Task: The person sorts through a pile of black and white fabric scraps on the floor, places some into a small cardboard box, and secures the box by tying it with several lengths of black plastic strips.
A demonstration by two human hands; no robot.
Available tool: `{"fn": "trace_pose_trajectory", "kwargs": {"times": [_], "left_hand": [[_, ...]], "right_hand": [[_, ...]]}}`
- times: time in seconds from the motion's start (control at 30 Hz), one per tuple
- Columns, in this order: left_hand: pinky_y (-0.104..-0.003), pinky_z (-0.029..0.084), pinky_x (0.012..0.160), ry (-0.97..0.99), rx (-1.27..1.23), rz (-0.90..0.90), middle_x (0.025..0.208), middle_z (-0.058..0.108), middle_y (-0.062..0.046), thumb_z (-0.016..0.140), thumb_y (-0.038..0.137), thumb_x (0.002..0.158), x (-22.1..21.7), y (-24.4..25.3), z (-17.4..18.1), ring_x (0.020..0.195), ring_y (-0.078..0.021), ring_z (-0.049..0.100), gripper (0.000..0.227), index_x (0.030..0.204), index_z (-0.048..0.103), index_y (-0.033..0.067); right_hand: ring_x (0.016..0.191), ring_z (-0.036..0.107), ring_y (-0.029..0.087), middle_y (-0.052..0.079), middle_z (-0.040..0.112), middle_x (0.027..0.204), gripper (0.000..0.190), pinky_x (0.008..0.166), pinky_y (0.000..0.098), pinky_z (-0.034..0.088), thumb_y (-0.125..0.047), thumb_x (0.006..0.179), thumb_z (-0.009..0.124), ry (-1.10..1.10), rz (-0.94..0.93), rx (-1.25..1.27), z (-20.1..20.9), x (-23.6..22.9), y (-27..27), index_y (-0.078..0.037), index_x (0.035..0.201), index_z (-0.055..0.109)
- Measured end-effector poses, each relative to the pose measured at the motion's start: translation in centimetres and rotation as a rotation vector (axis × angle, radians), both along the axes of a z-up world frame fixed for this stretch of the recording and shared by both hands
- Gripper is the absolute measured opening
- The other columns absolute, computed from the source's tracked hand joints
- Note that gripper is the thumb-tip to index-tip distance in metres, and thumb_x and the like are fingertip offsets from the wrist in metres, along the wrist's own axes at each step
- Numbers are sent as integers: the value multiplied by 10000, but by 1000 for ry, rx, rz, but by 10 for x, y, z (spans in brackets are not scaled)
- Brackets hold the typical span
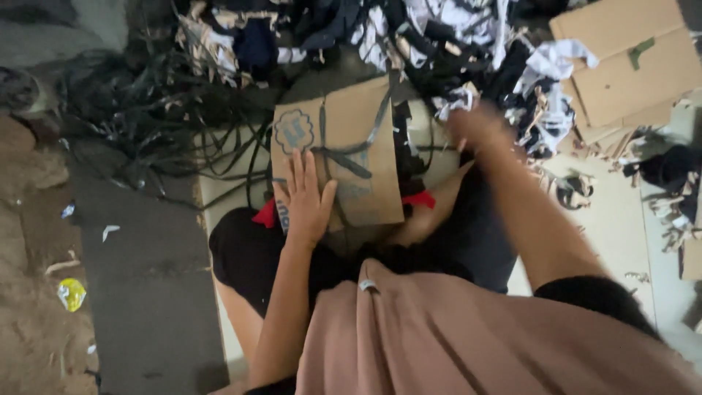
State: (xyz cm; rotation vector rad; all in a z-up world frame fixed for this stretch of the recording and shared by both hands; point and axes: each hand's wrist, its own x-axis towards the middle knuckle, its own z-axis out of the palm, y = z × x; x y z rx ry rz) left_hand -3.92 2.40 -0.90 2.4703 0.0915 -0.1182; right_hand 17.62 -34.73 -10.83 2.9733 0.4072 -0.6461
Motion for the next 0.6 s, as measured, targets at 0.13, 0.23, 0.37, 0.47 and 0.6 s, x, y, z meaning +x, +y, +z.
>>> {"fn": "trace_pose_trajectory", "kwargs": {"times": [0.13,0.23,0.37,0.47,0.6], "left_hand": [[-724,-115,1156,-6,-36,-18,1736,-55,-113,403,517,1118,-3,2,-5,1586,-373,-50,725,1681,92,182],[-743,-67,1171,35,10,61,1732,-34,-156,497,414,1107,13,17,-20,1592,-384,-6,755,1681,77,163],[-734,-92,1172,62,-48,100,1732,-86,-112,353,570,1110,13,17,-16,1595,-345,-71,751,1684,33,206],[-761,-26,1164,28,85,60,1731,-49,-156,492,436,1103,13,18,-19,1591,-379,-24,759,1682,77,176],[-783,1,1151,34,79,53,1728,-36,-158,499,465,1087,19,4,-23,1587,-386,-23,767,1676,117,158]], "right_hand": [[1052,722,404,225,752,1098,244,890,537,563,-79,986,561,-2,-83,401,-160,-73,67,8,1153,716],[1283,563,351,193,551,1416,417,1034,471,473,-168,1077,437,-466,357,257,-302,-47,61,-45,1474,467],[1344,444,485,331,483,1425,542,1140,521,362,-211,1088,553,-517,453,749,-149,-36,1,89,1516,408],[984,700,484,198,690,1175,562,721,650,567,-419,903,624,39,-433,315,-133,-17,-19,-311,1443,510],[1012,759,352,81,775,1118,337,804,513,604,-363,950,559,92,-106,15,-123,-27,-33,-241,1200,749]]}}
